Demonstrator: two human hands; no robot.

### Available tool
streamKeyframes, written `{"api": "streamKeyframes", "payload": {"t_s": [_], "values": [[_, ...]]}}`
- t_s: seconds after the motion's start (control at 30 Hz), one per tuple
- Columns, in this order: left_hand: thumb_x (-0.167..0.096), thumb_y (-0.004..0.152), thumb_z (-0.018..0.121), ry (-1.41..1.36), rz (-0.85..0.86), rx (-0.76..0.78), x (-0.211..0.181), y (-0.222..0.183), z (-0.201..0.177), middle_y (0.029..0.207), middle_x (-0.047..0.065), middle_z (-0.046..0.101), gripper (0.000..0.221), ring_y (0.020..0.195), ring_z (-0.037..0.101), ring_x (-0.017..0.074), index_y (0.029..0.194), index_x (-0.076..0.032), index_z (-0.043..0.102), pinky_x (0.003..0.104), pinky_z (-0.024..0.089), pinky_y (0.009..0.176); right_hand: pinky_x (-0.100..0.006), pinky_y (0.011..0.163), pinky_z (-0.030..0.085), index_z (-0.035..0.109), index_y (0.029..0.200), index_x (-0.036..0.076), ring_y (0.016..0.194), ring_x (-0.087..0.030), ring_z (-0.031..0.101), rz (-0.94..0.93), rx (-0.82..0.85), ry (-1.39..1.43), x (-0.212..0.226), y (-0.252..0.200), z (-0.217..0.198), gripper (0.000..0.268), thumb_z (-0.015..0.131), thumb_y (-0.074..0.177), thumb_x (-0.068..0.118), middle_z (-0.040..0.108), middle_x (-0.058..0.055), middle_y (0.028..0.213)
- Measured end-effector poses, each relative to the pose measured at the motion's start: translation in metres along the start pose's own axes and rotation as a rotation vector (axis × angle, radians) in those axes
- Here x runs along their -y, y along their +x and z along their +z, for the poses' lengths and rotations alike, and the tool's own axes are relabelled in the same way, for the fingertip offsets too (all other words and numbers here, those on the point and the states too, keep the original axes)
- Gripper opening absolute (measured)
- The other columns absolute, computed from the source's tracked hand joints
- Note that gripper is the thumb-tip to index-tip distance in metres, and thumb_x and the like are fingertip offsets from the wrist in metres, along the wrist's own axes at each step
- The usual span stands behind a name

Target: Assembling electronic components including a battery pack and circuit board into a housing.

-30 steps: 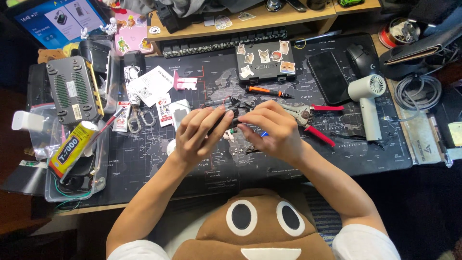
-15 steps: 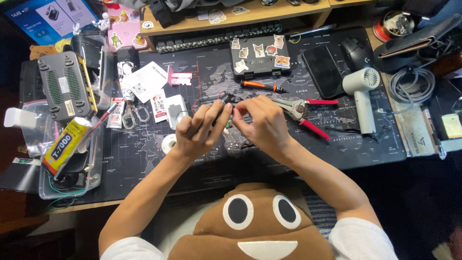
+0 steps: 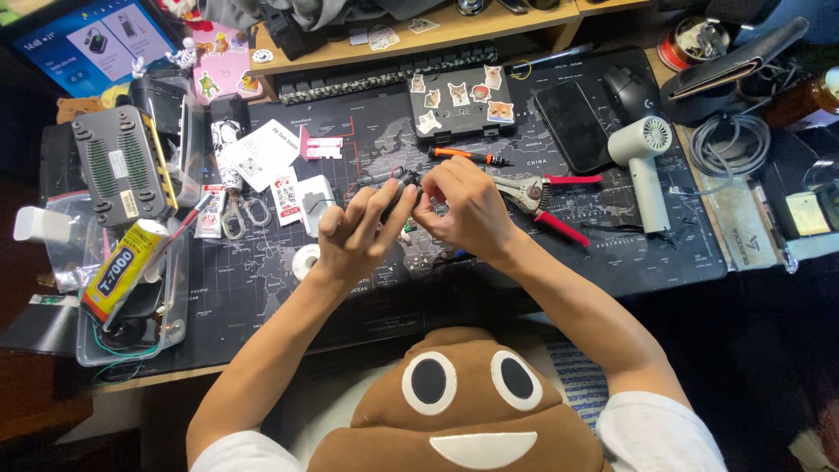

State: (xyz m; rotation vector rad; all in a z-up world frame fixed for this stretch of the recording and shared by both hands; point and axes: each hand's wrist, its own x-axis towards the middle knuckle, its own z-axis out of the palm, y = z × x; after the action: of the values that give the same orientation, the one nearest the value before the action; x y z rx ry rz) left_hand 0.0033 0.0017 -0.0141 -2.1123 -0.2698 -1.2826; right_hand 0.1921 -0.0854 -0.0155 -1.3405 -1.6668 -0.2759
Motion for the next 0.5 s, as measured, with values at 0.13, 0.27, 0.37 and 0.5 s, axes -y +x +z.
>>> {"api": "streamKeyframes", "payload": {"t_s": [0.13, 0.27, 0.37, 0.5], "values": [[-0.021, 0.107, 0.077, 0.007, -0.032, -0.008, 0.01, -0.006, 0.002, 0.113, -0.005, 0.079, 0.018, 0.09, 0.064, 0.0112, 0.122, -0.029, 0.083, 0.038, 0.026, 0.086, -0.034, 0.068, 0.055, 0.068, 0.081, 0.01, 0.064, -0.025, 0.059, 0.024, -0.024, -0.066, -0.035, 0.002, -0.014, 0.014, 0.074, 0.084, -0.002, 0.057, -0.003, 0.065], [-0.019, 0.111, 0.074, 0.063, -0.034, -0.025, 0.019, -0.003, -0.005, 0.118, -0.005, 0.079, 0.02, 0.09, 0.065, 0.0106, 0.125, -0.03, 0.082, 0.037, 0.025, 0.087, -0.032, 0.068, 0.057, 0.074, 0.086, 0.012, 0.064, -0.023, 0.064, 0.028, -0.123, -0.016, -0.045, 0.01, -0.026, 0.011, 0.076, 0.088, 0.001, 0.063, -0.002, 0.068], [-0.024, 0.111, 0.074, 0.071, -0.025, -0.04, 0.014, -0.015, 0.005, 0.118, -0.006, 0.079, 0.017, 0.09, 0.065, 0.0099, 0.124, -0.032, 0.081, 0.038, 0.025, 0.088, -0.036, 0.067, 0.057, 0.078, 0.09, 0.011, 0.064, -0.026, 0.065, 0.054, -0.092, 0.12, 0.001, 0.011, -0.012, 0.008, 0.08, 0.087, 0.004, 0.066, -0.004, 0.07], [-0.017, 0.111, 0.071, 0.08, -0.015, 0.003, 0.011, -0.009, -0.002, 0.117, -0.004, 0.077, 0.022, 0.088, 0.063, 0.0109, 0.124, -0.031, 0.081, 0.037, 0.025, 0.086, -0.032, 0.067, 0.057, 0.082, 0.097, 0.013, 0.065, -0.019, 0.063, 0.05, -0.091, 0.126, 0.011, 0.006, -0.005, 0.009, 0.085, 0.089, 0.012, 0.069, -0.001, 0.075]]}}
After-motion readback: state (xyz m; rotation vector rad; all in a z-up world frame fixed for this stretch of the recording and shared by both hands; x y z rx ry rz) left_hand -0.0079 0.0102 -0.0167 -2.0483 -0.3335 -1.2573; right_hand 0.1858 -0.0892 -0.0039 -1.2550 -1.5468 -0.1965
